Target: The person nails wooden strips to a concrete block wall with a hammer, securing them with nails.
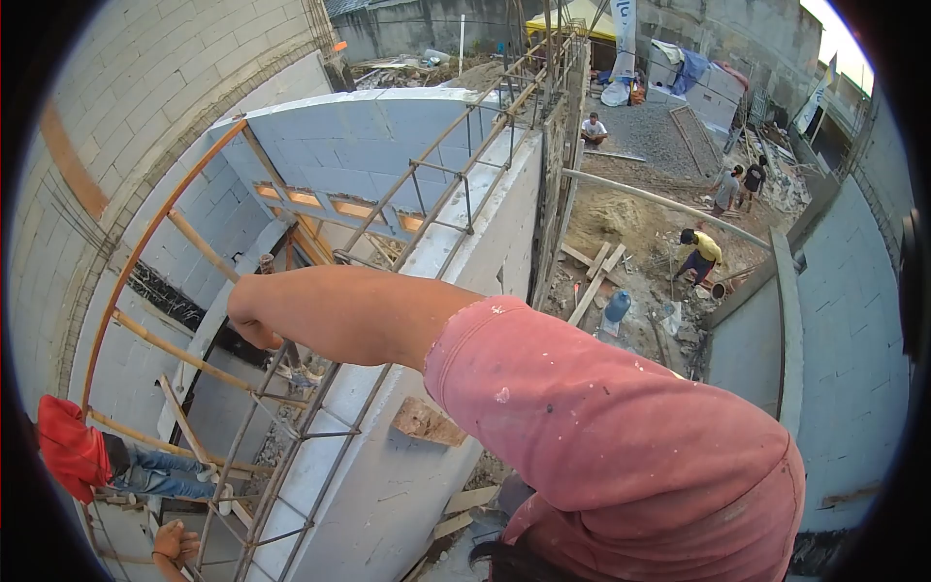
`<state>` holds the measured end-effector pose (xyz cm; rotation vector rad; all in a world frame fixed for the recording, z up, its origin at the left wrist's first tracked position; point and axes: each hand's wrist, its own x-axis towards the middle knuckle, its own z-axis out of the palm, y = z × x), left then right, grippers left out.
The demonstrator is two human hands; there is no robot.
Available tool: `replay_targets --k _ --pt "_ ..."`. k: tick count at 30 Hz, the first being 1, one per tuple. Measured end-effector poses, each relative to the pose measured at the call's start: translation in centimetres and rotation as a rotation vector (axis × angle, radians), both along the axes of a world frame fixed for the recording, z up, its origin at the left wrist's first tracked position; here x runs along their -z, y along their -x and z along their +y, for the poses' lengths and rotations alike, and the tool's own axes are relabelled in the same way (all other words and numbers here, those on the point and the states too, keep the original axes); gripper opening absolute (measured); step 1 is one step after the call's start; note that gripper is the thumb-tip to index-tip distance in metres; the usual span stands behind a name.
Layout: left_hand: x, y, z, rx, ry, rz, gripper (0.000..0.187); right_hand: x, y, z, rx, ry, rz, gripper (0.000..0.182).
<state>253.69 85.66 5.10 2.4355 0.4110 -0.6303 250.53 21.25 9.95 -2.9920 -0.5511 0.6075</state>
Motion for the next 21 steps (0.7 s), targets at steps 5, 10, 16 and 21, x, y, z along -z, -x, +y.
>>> replay_targets --k 5,10,16,21 --pt "-0.1 -0.1 -0.4 0.011 -0.019 -0.003 0.039 0.7 -0.1 0.1 -0.003 -0.015 -0.102 0.026" --pt "-0.2 -0.4 -2.7 0.032 -0.062 0.004 0.041 2.4 -2.2 -0.5 -0.170 -0.076 -0.211 0.028" --pt "-1.2 -1.5 -5.7 0.060 -0.141 0.019 0.042 0.0 2.1 0.1 0.029 -0.165 -0.371 0.027" --pt "-2.6 -1.9 -7.4 0.072 -0.206 0.029 0.044 -0.9 7.2 -0.9 -0.053 -0.267 -0.391 0.027"
